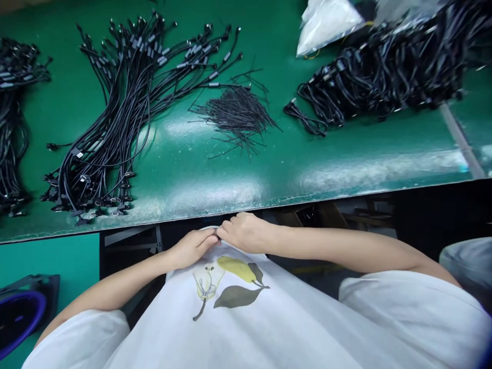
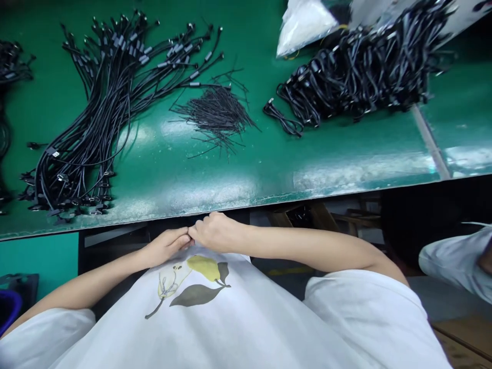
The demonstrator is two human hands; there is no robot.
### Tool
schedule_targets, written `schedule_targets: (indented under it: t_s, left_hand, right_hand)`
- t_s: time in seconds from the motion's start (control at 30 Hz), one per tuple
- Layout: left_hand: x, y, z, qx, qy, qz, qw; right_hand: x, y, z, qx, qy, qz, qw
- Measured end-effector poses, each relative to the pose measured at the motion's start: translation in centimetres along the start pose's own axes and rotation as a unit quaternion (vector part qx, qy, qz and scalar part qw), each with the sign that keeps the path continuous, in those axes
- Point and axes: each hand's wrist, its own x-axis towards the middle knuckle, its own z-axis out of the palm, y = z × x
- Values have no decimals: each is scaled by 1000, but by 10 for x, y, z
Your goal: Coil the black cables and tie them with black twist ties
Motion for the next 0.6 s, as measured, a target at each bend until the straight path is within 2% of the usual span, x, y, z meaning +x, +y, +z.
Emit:
schedule_targets:
  t_s: [0.1,0.17,0.2,0.27,0.33,0.4,0.43,0.5,0.6]
  left_hand:
    - [-1,3,-4,-171,-89,-13,981]
    - [0,1,-3,-185,-103,-20,977]
    - [1,-1,-2,-152,-82,-24,985]
    - [6,-5,3,-23,3,-12,1000]
    - [10,-8,5,128,87,25,988]
    - [13,-7,4,217,121,60,967]
    - [14,-6,2,228,124,67,963]
    - [14,0,-6,189,116,65,973]
    - [13,6,-17,39,45,35,998]
  right_hand:
    - [-3,7,-2,-52,71,-51,995]
    - [-4,7,-2,-59,71,-62,994]
    - [-4,5,-1,-50,57,-50,996]
    - [-2,3,2,-16,16,3,1000]
    - [0,5,2,28,-33,58,997]
    - [3,11,0,79,-69,79,991]
    - [4,15,-2,104,-77,77,989]
    - [6,22,-6,128,-68,66,987]
    - [9,24,-7,91,-32,44,994]
